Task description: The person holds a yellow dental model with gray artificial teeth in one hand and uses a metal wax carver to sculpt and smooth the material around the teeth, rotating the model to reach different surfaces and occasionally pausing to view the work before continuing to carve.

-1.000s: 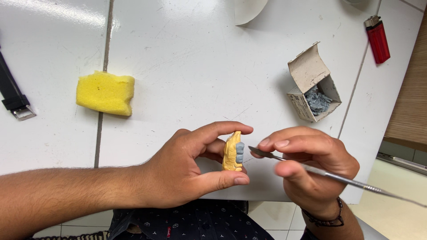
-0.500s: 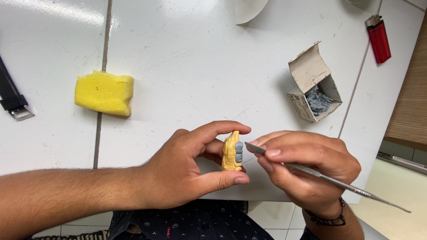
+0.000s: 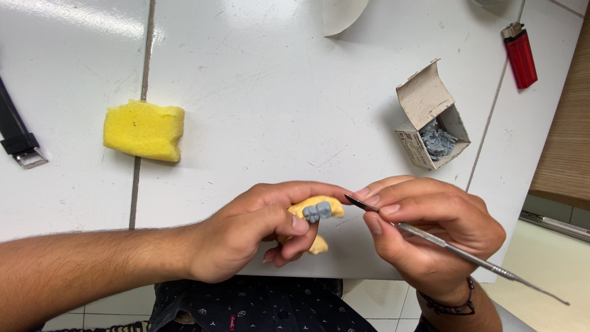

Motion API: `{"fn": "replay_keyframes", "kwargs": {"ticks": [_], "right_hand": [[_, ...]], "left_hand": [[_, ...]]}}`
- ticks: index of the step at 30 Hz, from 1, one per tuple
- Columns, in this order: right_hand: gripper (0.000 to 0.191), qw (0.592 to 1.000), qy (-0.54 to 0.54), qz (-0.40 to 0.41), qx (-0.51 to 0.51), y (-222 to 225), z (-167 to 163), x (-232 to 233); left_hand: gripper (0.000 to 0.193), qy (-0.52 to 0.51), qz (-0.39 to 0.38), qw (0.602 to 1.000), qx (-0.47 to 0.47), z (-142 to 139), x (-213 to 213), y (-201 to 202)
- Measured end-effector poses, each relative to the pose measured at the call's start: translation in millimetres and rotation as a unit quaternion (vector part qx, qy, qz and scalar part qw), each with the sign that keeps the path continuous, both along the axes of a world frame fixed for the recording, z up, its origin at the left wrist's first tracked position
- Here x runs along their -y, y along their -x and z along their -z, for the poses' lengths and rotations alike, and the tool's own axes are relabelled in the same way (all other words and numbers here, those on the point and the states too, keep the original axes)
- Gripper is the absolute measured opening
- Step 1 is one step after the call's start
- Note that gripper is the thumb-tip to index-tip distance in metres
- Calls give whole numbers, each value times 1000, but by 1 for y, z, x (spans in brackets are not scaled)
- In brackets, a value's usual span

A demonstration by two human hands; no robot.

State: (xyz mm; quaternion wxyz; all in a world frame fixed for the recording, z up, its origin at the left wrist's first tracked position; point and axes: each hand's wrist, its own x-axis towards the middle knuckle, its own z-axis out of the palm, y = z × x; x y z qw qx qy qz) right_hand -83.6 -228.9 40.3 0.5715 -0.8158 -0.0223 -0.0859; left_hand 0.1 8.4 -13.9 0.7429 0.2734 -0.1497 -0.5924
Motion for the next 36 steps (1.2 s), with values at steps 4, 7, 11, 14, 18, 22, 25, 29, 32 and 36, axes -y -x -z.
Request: {"fn": "replay_keyframes", "kwargs": {"ticks": [4,7,11,14,18,22,25,29,32,36], "right_hand": [[23,997,72,-11,18,2,0,-8],[22,995,97,-18,17,-1,2,-11],[21,996,76,-39,17,-4,3,-12],[20,997,67,-43,13,-3,4,-11],[21,996,69,-53,26,-3,6,-11],[24,993,87,-59,57,-3,8,-12],[25,991,104,-60,62,-2,9,-14],[26,990,120,-48,61,-1,9,-15],[25,990,106,-64,66,-3,9,-14],[25,987,122,-76,71,-4,7,-14]], "left_hand": [[61,-117,-48,974,188,-8,4,7],[62,-112,-79,950,281,-11,6,10],[64,-108,-113,928,339,-10,6,11],[68,-123,-142,897,399,-8,6,14],[71,-155,-162,873,433,-7,6,15],[68,-149,-177,872,431,-8,6,15],[66,-150,-183,870,433,-7,7,16],[67,-147,-163,881,419,-6,6,17],[67,-136,-169,878,427,-5,5,17],[65,-128,-171,880,424,-4,5,18]]}}
